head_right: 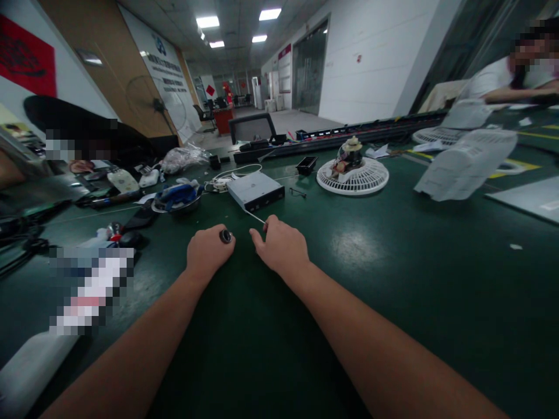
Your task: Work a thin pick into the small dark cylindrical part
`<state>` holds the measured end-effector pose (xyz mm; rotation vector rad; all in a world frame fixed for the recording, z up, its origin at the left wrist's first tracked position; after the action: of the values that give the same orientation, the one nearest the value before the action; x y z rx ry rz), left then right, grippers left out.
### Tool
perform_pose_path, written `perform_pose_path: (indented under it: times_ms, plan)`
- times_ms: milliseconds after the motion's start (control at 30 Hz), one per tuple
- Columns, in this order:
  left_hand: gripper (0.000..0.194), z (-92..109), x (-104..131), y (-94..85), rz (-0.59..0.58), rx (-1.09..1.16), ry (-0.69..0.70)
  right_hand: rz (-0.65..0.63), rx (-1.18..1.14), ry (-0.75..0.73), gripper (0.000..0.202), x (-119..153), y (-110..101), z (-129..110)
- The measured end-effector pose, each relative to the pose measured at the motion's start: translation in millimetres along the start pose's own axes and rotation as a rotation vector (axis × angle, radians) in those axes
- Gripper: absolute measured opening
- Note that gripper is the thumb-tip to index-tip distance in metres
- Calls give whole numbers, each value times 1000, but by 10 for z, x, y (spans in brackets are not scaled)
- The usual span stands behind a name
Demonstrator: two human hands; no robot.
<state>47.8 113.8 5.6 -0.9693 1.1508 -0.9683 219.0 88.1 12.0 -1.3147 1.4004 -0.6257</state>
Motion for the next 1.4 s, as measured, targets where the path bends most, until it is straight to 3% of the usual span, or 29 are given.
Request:
perform_pose_path:
  times_ms: [267, 467, 633, 1000, 1267, 1400]
  plan:
    - [21, -22, -19, 1, -9, 29, -29, -234, 16, -66, 43, -2, 49, 8]
    - [22, -16, -17, -8, -33, 35, -14, -32, -89, -32, 22, 11, 106, 35]
    - [25, 3, -13, -11, -55, 14, 1, 109, -330, -15, 11, -13, 126, 16]
    - [22, 67, 23, 4, -97, 41, 246, 134, -813, -136, 14, -23, 148, -143]
    - [20, 71, 33, 3, -114, 97, 329, 147, -729, -268, 12, 3, 109, -168]
    - [22, 79, 46, -3, -145, 121, 373, 126, -698, -231, 14, 3, 114, -149]
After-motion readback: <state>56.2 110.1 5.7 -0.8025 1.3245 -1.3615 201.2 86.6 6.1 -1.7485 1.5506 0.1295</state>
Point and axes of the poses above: each hand's wrist, its own x-axis away from the middle knuckle, its own y-axis out of the palm, z = x × y, the point moved 3 cm from there along -x, towards the middle knuckle, and after that the axes turned 12 degrees about -y, right-handed, at the moved point
